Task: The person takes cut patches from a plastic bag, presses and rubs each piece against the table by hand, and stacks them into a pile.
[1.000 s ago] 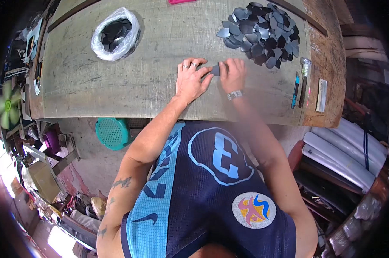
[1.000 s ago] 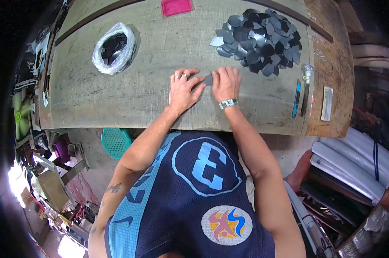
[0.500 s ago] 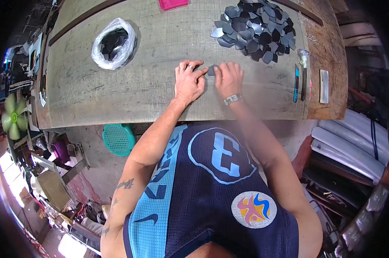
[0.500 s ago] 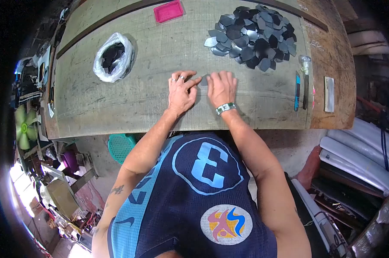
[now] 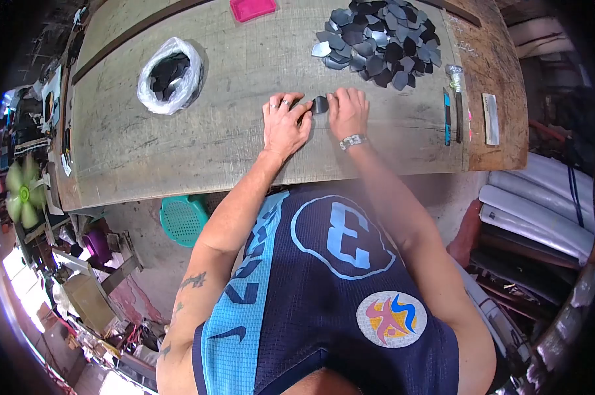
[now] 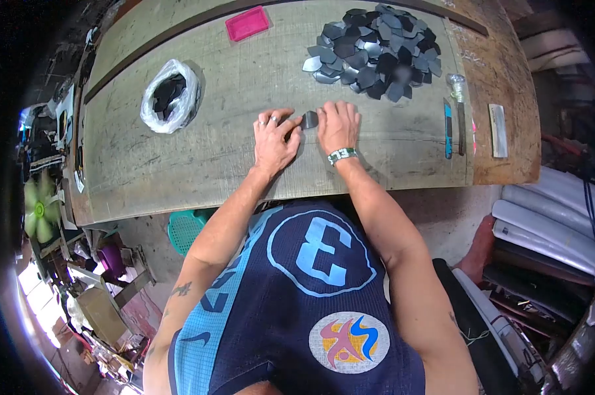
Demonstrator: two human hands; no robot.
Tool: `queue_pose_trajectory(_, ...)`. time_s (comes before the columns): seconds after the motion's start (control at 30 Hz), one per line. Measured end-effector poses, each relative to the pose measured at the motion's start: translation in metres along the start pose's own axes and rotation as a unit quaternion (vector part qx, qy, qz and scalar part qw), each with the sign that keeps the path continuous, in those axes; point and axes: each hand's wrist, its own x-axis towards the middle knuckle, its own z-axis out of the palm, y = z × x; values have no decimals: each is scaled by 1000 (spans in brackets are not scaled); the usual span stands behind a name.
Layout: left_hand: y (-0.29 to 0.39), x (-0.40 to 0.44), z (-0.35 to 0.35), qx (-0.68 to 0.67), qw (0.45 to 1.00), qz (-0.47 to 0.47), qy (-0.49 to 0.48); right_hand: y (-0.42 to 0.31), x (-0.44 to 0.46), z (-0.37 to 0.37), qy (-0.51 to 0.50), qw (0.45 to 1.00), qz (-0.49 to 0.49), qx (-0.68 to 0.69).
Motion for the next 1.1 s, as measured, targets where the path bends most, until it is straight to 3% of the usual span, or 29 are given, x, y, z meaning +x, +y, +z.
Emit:
queue_pose_trajectory(0.13,-2,-1,0,5,1000,9,1,34,-1,-20,13,1000,8,-27)
queue_pose_trajectory(0.33,19,21,-1,-2,998,-65,-22,55,-47,-53,51,994,76,-65)
queue_pose_trajectory(0.4,20,21,6,26,998,-1,-59,46,-58,-59,65,991,95,-73)
queue_pose_trajectory(0.47,20,25,8,-3,995,-12,-98,51,-61,-55,89,993,71,-39)
queue_pose_trajectory(0.6,1,10,2,-196,958,-8,-209,63,-64,-40,66,983,148,-88)
queue_pose_trajectory(0.7,-33,9,-57,-260,947,-24,-187,66,-62,-41,67,980,134,-130)
queue_pose_trajectory(0.83,-104,50,-187,-229,958,-172,-26,58,-61,-41,69,977,143,-141)
queue_pose_trajectory(0.87,-130,58,-203,-219,963,-156,30,55,-60,-42,66,976,150,-147)
queue_pose_trajectory(0.9,-153,66,-214,-286,929,-233,17,54,-59,-41,66,975,151,-150)
queue_pose_trajectory(0.97,-205,75,-223,-167,958,-232,-37,54,-60,-43,62,973,159,-155)
queue_pose_trajectory(1.0,-222,76,-220,-25,978,-205,-1,54,-61,-45,62,972,161,-159)
queue_pose_trajectory(1.1,-241,89,-228,-47,969,-238,35,53,-61,-45,52,969,173,-171)
